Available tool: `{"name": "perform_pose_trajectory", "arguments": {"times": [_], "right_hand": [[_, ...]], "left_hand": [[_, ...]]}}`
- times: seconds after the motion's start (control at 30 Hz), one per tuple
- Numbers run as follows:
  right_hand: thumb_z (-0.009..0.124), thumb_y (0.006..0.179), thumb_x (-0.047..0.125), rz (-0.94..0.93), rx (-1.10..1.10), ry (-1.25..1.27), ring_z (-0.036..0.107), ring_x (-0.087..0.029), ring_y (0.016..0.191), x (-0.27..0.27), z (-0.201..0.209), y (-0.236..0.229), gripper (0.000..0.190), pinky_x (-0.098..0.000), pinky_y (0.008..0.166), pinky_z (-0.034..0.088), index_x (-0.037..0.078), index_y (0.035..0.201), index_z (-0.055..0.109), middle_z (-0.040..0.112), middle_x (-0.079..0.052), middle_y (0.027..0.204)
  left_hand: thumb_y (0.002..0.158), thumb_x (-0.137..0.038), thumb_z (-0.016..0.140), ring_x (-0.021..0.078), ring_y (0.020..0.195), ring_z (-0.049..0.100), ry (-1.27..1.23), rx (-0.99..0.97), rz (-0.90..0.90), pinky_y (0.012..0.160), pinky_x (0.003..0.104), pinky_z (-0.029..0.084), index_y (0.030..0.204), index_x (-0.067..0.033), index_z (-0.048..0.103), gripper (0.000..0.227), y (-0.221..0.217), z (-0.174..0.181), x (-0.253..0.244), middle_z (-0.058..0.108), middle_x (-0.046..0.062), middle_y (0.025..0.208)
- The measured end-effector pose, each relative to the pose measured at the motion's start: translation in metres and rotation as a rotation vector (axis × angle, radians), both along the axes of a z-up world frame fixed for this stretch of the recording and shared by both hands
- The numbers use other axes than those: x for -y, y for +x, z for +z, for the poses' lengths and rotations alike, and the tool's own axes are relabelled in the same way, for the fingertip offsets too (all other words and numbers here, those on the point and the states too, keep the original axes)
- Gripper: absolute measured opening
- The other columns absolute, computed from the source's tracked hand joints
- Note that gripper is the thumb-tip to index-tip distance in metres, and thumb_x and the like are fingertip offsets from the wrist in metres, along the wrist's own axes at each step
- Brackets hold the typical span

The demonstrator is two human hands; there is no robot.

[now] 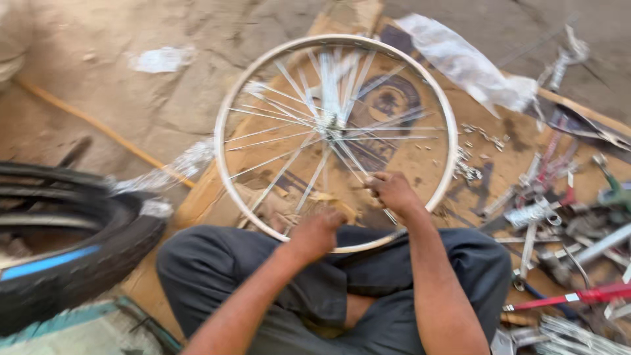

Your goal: The person sits on the floor and installs spokes into a bicycle wheel rim and hub. They insert the spoke ends into the hub flange and then thread the nipples onto the spoke ends at the rim, tightening them by hand.

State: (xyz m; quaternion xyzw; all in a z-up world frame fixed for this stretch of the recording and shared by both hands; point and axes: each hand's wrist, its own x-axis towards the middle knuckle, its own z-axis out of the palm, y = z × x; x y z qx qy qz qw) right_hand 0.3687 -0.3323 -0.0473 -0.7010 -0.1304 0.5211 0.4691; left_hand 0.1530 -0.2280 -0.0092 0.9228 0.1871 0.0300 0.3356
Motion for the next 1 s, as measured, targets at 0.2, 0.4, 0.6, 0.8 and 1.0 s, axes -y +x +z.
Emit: {"name": "perform_pose_trajectory", "arguments": {"times": [0.2, 0.4, 0.6, 0.8, 1.0], "right_hand": [[0.063, 0.098, 0.024, 0.038, -0.028, -0.028, 0.049, -0.009, 0.059, -0.006, 0.008, -0.016, 0.025, -0.0262, 0.053, 0.041, 0.004, 0.091, 0.075, 0.059, 0.001, 0.069], [0.066, 0.098, 0.020, -0.001, -0.010, 0.107, 0.050, -0.006, 0.062, -0.020, 0.001, -0.027, 0.020, -0.0256, 0.055, 0.043, 0.004, 0.088, 0.073, 0.060, 0.001, 0.069], [0.068, 0.096, 0.021, 0.011, -0.020, 0.021, 0.048, -0.008, 0.059, -0.028, 0.022, -0.031, 0.023, -0.0266, 0.052, 0.038, 0.002, 0.084, 0.071, 0.059, 0.001, 0.068], [0.068, 0.096, 0.026, 0.036, -0.003, 0.055, 0.049, -0.006, 0.059, -0.026, 0.025, -0.034, 0.025, -0.0249, 0.053, 0.041, 0.004, 0.085, 0.072, 0.059, 0.003, 0.067], [0.069, 0.096, 0.027, 0.042, 0.037, -0.049, 0.043, -0.008, 0.061, -0.025, 0.023, -0.033, 0.026, -0.0277, 0.054, 0.036, 0.004, 0.087, 0.074, 0.057, 0.003, 0.068]], "left_hand": [[0.090, -0.013, 0.058, 0.0423, 0.095, 0.068, 0.051, -0.510, -0.306, 0.082, 0.053, 0.053, 0.107, -0.0065, 0.067, 0.020, 0.014, 0.036, -0.036, 0.072, 0.022, 0.098], [0.088, -0.018, 0.059, 0.0399, 0.093, 0.071, -0.357, -0.650, -0.368, 0.081, 0.049, 0.053, 0.100, -0.0038, 0.066, 0.020, 0.007, 0.041, -0.046, 0.073, 0.021, 0.095], [0.097, -0.027, 0.062, 0.0406, 0.092, 0.068, -0.324, -0.505, -0.566, 0.081, 0.048, 0.052, 0.099, -0.0018, 0.070, 0.026, 0.005, 0.022, -0.047, 0.071, 0.022, 0.093], [0.092, -0.026, 0.062, 0.0361, 0.088, 0.073, -0.490, -0.570, -0.545, 0.080, 0.047, 0.055, 0.101, -0.0031, 0.071, 0.026, 0.009, 0.024, -0.056, 0.074, 0.020, 0.090], [0.094, -0.035, 0.065, 0.0396, 0.093, 0.069, -0.370, -0.505, -0.528, 0.083, 0.049, 0.053, 0.100, -0.0028, 0.073, 0.034, 0.007, 0.024, -0.050, 0.072, 0.022, 0.094]]}}
